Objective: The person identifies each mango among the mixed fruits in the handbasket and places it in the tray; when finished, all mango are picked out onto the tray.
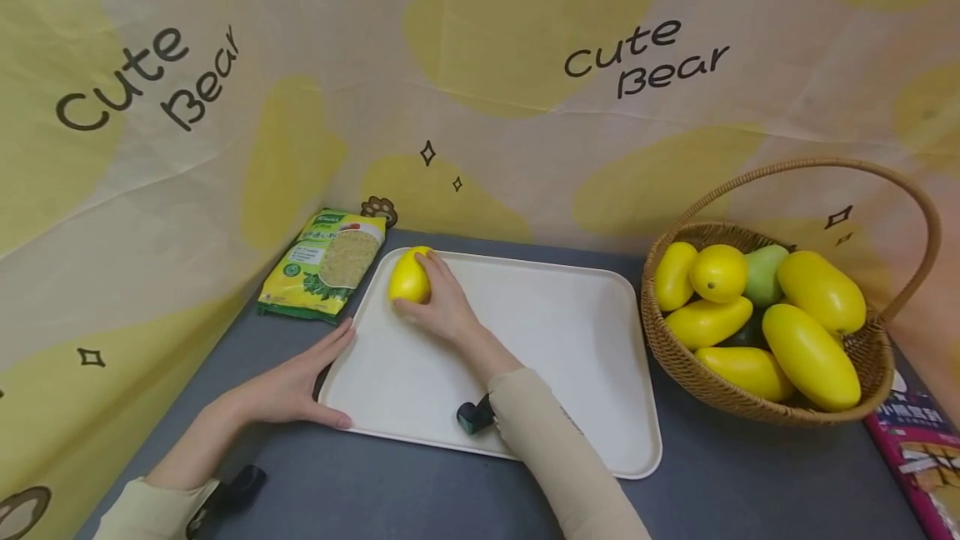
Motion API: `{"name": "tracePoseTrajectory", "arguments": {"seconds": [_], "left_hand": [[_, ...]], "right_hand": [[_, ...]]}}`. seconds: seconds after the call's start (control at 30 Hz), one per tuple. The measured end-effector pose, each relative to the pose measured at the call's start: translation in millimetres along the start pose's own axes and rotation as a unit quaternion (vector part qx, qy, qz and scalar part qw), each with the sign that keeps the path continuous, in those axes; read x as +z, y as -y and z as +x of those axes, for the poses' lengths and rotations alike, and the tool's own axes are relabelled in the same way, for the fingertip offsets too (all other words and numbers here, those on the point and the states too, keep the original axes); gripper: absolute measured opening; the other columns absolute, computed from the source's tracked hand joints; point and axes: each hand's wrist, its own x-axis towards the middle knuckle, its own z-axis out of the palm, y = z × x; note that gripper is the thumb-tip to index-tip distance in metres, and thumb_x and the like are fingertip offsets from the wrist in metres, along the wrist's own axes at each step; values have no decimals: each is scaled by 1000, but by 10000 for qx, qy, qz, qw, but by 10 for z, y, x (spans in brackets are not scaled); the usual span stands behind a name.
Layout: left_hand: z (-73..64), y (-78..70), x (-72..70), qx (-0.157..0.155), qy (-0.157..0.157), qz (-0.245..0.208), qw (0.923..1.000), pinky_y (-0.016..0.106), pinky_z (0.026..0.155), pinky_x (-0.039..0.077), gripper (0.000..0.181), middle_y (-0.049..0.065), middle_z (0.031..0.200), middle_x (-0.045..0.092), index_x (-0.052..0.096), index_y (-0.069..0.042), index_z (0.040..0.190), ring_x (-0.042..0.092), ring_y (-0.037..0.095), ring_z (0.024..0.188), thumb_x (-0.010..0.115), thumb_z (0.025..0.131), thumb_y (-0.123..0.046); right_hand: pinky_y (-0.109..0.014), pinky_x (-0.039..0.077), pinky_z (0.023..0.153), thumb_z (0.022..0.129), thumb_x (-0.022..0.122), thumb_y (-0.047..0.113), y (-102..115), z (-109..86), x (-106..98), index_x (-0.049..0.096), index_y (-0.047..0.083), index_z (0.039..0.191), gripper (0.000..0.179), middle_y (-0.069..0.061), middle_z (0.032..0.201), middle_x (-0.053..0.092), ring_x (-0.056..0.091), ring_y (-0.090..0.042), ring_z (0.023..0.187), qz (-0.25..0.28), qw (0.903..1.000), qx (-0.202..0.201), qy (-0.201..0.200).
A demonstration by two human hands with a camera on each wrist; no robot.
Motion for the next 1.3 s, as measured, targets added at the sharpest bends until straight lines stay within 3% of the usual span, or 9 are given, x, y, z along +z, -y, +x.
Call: {"name": "tracePoseTrajectory", "arguments": {"seconds": [0.33,0.63,0.9,1.1,1.3], "left_hand": [[6,30,16,2,71,18,10000,57,113,16,128,8,163,-6,7,-7,157,4,33,148,81,67,-61],[5,17,2,38,115,-7,9999,59,113,15,126,8,163,-7,8,-7,157,3,36,147,81,68,-60],[23,20,2,190,158,28,9997,60,113,14,123,7,163,-8,10,-8,157,3,36,147,80,70,-60],[47,17,32,187,182,106,9996,63,111,13,118,7,163,-8,16,-9,157,4,40,146,79,71,-61],[24,14,60,123,132,147,9997,67,108,16,115,9,163,-8,21,-10,156,6,40,146,78,71,-61]], "right_hand": [[-35,25,114,86,75,35,21,42,31,31,11,153,83,-4,160,25,26,-21,144,60,9999,32,102],[-37,24,115,85,76,36,-14,54,36,29,11,154,87,-6,160,25,26,-23,144,-22,10000,-22,87],[-37,29,112,88,73,35,11,22,3,26,8,154,86,-9,158,26,31,-25,141,33,9999,75,66],[-42,41,103,95,63,31,109,-146,-173,39,11,149,62,-7,152,37,44,-27,131,780,9943,664,-292],[-39,50,92,97,60,14,308,-483,-639,60,12,131,34,-3,135,56,57,-24,116,2080,9726,966,-381]]}}
